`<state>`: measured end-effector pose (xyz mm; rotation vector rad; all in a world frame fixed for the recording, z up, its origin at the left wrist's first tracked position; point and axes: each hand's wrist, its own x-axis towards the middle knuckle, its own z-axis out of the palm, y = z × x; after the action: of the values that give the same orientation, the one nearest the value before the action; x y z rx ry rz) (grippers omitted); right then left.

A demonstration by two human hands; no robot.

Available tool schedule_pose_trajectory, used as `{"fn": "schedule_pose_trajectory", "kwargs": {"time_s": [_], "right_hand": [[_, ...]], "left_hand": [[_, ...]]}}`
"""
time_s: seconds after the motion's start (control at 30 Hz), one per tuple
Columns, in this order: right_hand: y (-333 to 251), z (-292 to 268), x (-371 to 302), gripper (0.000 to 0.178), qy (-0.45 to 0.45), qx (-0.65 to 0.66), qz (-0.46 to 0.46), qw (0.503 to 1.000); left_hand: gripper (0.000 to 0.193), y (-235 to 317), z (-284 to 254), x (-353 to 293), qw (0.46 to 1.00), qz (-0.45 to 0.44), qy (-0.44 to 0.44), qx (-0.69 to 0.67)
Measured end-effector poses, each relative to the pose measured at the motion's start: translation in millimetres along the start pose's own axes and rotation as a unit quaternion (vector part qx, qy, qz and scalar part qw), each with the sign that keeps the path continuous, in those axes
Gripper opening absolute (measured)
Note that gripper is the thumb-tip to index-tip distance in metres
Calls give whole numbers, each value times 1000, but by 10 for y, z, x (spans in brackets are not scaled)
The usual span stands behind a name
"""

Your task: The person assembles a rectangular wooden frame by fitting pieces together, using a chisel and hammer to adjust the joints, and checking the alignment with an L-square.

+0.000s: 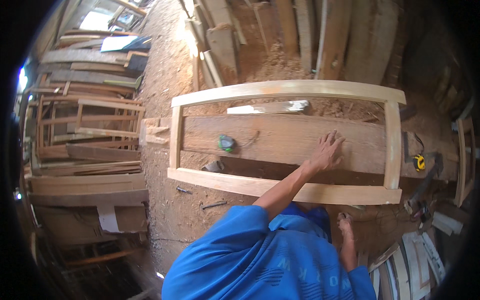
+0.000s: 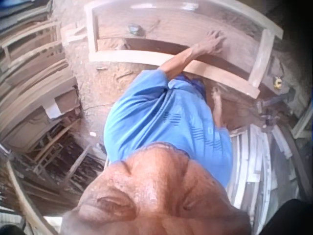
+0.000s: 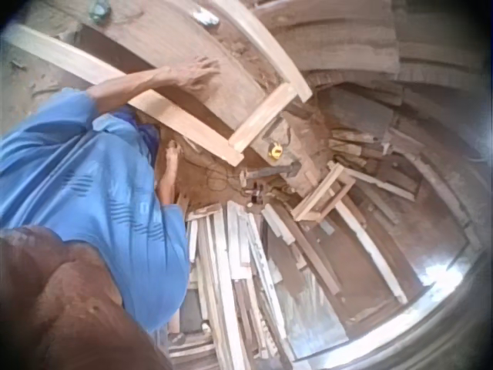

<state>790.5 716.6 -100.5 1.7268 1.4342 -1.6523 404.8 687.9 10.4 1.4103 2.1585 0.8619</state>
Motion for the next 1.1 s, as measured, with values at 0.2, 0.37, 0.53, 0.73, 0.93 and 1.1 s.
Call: {"fn": "schedule_pose_trajectory", "kwargs": {"time_s": [0.2, 0.37, 0.53, 0.73, 0.93, 1.1], "right_hand": [[-403, 939, -201, 19, -28, -40, -24, 998], [-775, 1349, -322, 18, 3, -141, -104, 984], [-972, 1410, -365, 12, -22, -129, -96, 987], [-1057, 1370, -440, 5, -18, -133, -71, 988], [-854, 1482, -154, 11, -19, -143, -131, 981], [-724, 1613, -487, 17, -7, -54, -103, 993]], "left_hand": [[86, -679, -1448, -1478, 951, -169, 218, 139], [82, -1528, -2049, -2353, 897, -373, 161, 173], [77, -2007, -2010, -2524, 928, -326, 139, 115], [68, -1651, -1754, -2156, 949, -250, 189, 35], [85, -1467, -1551, -2064, 948, -252, 170, 91], [102, -1634, -1643, -2278, 967, -170, 188, -1]]}}
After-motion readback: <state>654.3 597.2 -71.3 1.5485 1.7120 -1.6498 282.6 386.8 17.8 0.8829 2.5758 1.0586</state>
